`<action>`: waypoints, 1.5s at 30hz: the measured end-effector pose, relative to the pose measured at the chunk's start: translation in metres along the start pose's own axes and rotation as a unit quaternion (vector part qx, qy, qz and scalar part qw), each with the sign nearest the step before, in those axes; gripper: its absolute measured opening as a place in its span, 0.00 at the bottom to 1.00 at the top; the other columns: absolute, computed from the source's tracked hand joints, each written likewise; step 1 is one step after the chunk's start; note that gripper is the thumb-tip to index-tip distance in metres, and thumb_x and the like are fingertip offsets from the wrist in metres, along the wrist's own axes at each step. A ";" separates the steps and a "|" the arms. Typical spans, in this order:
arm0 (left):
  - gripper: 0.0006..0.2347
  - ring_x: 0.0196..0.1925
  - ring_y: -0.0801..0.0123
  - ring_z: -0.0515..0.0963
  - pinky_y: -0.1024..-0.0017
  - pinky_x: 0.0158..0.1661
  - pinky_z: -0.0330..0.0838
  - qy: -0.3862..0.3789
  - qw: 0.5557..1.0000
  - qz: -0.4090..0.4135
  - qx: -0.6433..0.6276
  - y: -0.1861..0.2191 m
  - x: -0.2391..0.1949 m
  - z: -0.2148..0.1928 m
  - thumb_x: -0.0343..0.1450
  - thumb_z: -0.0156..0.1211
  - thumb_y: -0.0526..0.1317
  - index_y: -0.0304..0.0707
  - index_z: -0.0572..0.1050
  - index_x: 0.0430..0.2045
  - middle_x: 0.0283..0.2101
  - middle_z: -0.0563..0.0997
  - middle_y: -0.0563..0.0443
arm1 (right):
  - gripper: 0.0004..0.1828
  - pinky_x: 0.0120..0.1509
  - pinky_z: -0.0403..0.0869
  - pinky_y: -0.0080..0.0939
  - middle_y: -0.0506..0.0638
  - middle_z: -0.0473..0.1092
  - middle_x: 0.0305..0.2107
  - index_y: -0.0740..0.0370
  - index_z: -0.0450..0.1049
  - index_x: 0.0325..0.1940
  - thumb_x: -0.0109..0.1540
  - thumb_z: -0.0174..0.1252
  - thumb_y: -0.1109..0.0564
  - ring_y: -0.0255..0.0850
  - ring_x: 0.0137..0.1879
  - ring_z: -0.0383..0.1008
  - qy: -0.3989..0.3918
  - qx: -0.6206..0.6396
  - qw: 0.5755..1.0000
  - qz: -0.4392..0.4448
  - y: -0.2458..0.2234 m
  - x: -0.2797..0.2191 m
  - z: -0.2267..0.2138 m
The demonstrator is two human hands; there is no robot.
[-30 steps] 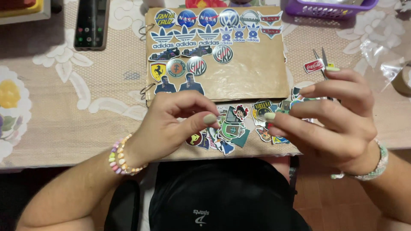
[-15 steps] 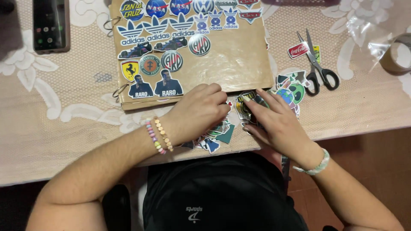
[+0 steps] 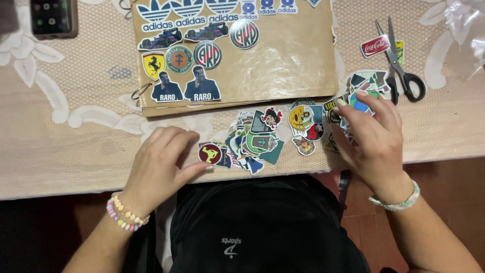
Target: Decorating a notebook cover by peeling and applying various stickers from a collection.
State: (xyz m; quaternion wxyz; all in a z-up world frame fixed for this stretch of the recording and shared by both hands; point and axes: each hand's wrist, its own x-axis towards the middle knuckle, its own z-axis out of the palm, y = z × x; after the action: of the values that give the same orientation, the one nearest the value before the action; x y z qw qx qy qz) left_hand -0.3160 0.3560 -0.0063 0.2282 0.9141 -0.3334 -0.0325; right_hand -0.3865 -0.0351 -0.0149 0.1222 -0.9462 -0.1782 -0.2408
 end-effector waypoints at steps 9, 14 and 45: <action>0.15 0.41 0.58 0.68 0.64 0.44 0.60 -0.001 0.995 -0.046 -0.092 -0.001 0.004 0.021 0.63 0.72 0.47 0.46 0.72 0.33 0.36 0.71 0.53 | 0.20 0.67 0.71 0.59 0.58 0.76 0.46 0.71 0.69 0.58 0.63 0.64 0.64 0.61 0.61 0.72 -0.038 0.135 0.989 -0.041 -0.050 0.016 0.009; 0.10 0.37 0.60 0.72 0.65 0.40 0.63 -0.009 0.986 -0.088 -0.138 -0.011 0.005 0.011 0.63 0.69 0.39 0.44 0.73 0.32 0.32 0.77 0.55 | 0.20 0.63 0.70 0.53 0.55 0.78 0.41 0.73 0.71 0.58 0.65 0.67 0.65 0.54 0.56 0.71 -0.025 0.077 0.996 0.022 -0.046 0.014 0.003; 0.27 0.65 0.44 0.73 0.50 0.63 0.66 0.142 0.945 0.277 0.099 -0.002 -0.009 0.048 0.73 0.48 0.62 0.33 0.72 0.50 0.60 0.74 0.34 | 0.29 0.66 0.70 0.61 0.53 0.76 0.50 0.60 0.71 0.63 0.61 0.62 0.45 0.52 0.60 0.75 0.000 0.042 0.990 -0.137 -0.062 0.016 0.035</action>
State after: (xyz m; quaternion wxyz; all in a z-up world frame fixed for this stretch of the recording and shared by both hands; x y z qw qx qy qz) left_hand -0.3320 0.3435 -0.0510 0.1814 0.7986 -0.5394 0.1959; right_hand -0.3835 0.0362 -0.0283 0.1275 -0.9070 -0.3159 -0.2477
